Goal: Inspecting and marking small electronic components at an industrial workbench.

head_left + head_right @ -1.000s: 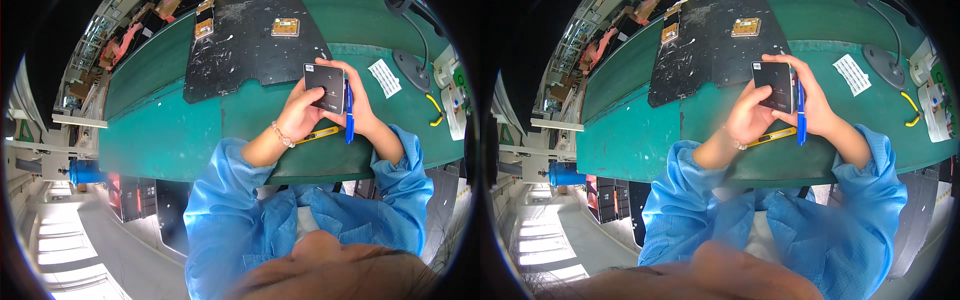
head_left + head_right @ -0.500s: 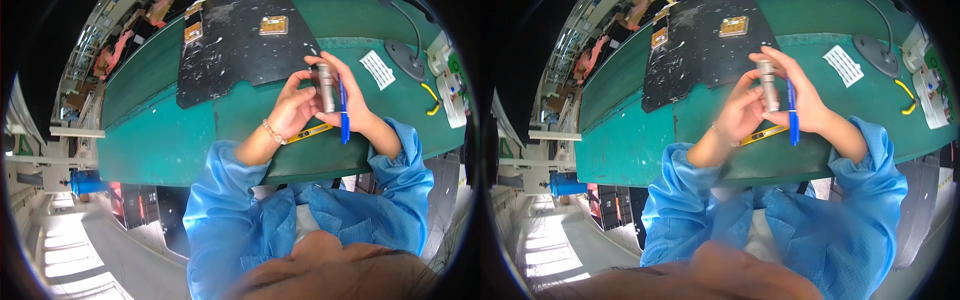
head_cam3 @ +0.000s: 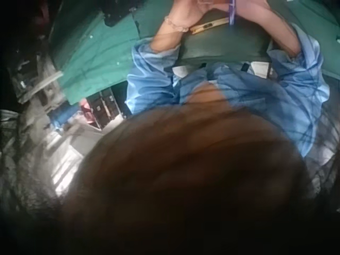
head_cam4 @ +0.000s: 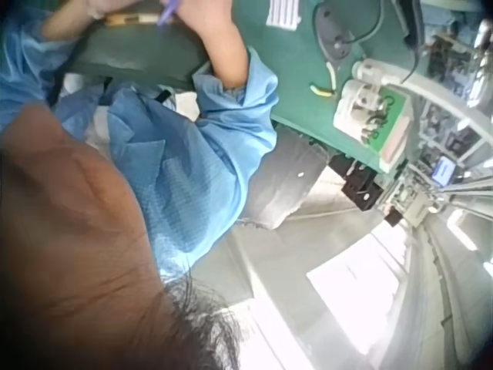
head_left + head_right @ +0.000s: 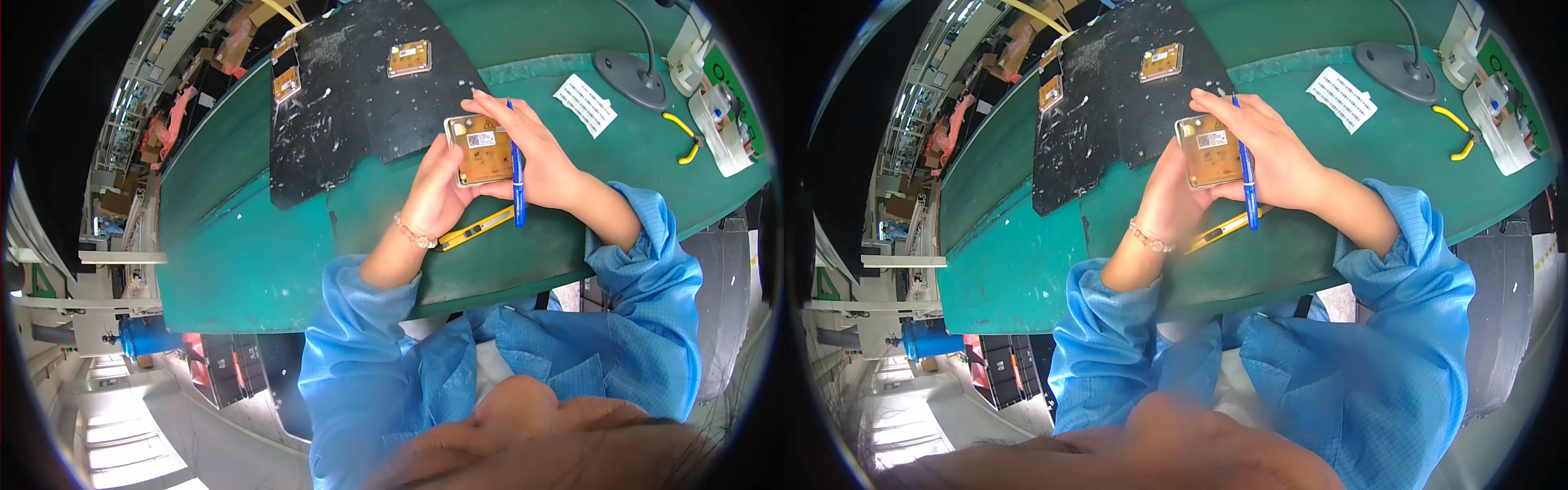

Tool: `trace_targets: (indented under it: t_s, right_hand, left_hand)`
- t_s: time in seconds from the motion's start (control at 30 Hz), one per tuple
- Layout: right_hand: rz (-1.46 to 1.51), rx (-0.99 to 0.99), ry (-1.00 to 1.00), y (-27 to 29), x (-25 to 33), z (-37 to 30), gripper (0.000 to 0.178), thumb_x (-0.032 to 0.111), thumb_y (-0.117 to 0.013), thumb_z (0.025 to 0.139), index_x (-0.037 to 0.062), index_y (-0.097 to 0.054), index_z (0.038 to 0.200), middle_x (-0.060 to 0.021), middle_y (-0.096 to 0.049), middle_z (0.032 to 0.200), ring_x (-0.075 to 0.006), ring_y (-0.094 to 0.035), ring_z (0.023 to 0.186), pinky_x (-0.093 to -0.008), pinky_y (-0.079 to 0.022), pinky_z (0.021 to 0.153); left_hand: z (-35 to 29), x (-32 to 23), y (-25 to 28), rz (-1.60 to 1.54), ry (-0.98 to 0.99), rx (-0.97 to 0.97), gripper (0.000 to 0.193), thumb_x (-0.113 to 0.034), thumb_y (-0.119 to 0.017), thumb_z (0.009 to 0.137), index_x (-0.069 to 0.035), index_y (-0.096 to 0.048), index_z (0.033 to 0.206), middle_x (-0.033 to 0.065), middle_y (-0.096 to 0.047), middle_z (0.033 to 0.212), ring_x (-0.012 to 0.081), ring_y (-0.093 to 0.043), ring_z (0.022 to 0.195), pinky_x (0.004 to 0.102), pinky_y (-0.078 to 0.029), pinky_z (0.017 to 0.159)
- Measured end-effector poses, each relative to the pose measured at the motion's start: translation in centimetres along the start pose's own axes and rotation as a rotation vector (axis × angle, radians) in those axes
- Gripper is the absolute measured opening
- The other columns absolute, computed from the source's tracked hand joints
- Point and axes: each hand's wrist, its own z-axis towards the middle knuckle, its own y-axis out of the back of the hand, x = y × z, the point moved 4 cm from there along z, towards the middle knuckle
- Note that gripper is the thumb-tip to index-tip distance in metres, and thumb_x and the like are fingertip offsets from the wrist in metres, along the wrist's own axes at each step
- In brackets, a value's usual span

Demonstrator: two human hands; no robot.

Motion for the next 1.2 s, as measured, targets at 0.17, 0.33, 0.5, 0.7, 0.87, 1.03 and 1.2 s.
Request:
trace_targets:
  t_s: [0.17, 0.33, 0.5, 0.7, 0.87, 1.03, 1.2]
  right_hand:
    - [-0.046, -0.006, 0.049, 0.6, 0.0, 0.1, 0.107, 0.019, -0.086, 0.053, 0.0078, -0.031, 0.144, -0.0109, -0.049, 0.137, -0.0351, -0.042, 0.123, -0.0451, -0.032, 0.104]
    - [-0.005, 0.054, 0.001, 0.6, -0.8, 0.4, 0.108, 0.026, -0.085, 0.057, 0.0046, -0.027, 0.146, -0.0129, -0.048, 0.138, -0.0350, -0.042, 0.123, -0.0438, -0.030, 0.106]
    - [0.003, 0.058, -0.021, 0.8, -1.0, 0.6, 0.105, 0.026, -0.085, 0.059, 0.0050, -0.028, 0.145, -0.0131, -0.050, 0.136, -0.0356, -0.045, 0.121, -0.0436, -0.030, 0.104]
    - [-0.082, 0.080, 0.053, 0.5, -0.7, 0.3, 0.094, 0.042, -0.082, 0.060, 0.0056, -0.040, 0.136, -0.0160, -0.047, 0.135, -0.0368, -0.048, 0.116, -0.0449, -0.036, 0.098]
    - [0.018, 0.034, 0.089, -0.5, -1.2, -0.8, 0.102, 0.034, -0.085, 0.061, 0.0078, -0.030, 0.144, -0.0118, -0.055, 0.126, -0.0350, -0.052, 0.104, -0.0429, -0.039, 0.090]
    - [0.006, 0.018, 0.055, 0.6, 0.0, -1.3, 0.106, 0.031, -0.086, 0.058, 0.0088, -0.028, 0.145, -0.0078, -0.057, 0.119, -0.0306, -0.053, 0.103, -0.0406, -0.038, 0.091]
    - [0.028, -0.117, 0.161, 1.2, 0.1, -1.0, 0.099, 0.032, -0.086, 0.059, 0.0044, -0.036, 0.140, -0.0089, -0.060, 0.114, -0.0318, -0.058, 0.094, -0.0401, -0.045, 0.081]
  left_hand:
    - [-0.5, -1.1, 0.9, 0.077, -0.098, -0.118, 0.037, -0.010, -0.056, 0.091, -0.008, -0.043, 0.126, 0.0127, -0.054, 0.126, 0.0261, -0.056, 0.116, 0.0433, -0.050, 0.095]
    - [-0.5, -1.8, 1.1, 0.078, -0.135, -0.174, 0.030, -0.008, -0.052, 0.093, -0.008, -0.046, 0.122, 0.0111, -0.056, 0.124, 0.0249, -0.059, 0.112, 0.0411, -0.052, 0.093]
    - [0.1, -1.9, 1.2, 0.077, -0.128, -0.195, 0.029, -0.009, -0.054, 0.092, -0.007, -0.047, 0.121, 0.0107, -0.057, 0.122, 0.0237, -0.060, 0.110, 0.0401, -0.053, 0.091]
    - [-0.1, -1.0, 2.0, 0.190, -0.045, -0.213, 0.038, -0.014, -0.058, 0.091, 0.000, -0.049, 0.125, 0.0097, -0.060, 0.115, 0.0213, -0.062, 0.103, 0.0359, -0.052, 0.088]
    - [-1.0, -0.7, 2.9, 0.298, -0.078, -0.264, 0.039, -0.020, -0.048, 0.097, -0.004, -0.045, 0.132, 0.0092, -0.058, 0.123, 0.0225, -0.059, 0.110, 0.0372, -0.051, 0.088]
    - [-0.7, -0.3, 2.4, 0.310, -0.068, -0.195, 0.038, -0.024, -0.048, 0.097, -0.007, -0.046, 0.131, 0.0086, -0.058, 0.124, 0.0222, -0.060, 0.109, 0.0360, -0.053, 0.083]
    - [-0.6, -0.5, 2.5, 0.323, -0.047, -0.246, 0.038, -0.028, -0.049, 0.097, -0.010, -0.047, 0.130, 0.0044, -0.060, 0.121, 0.0180, -0.061, 0.105, 0.0325, -0.053, 0.077]
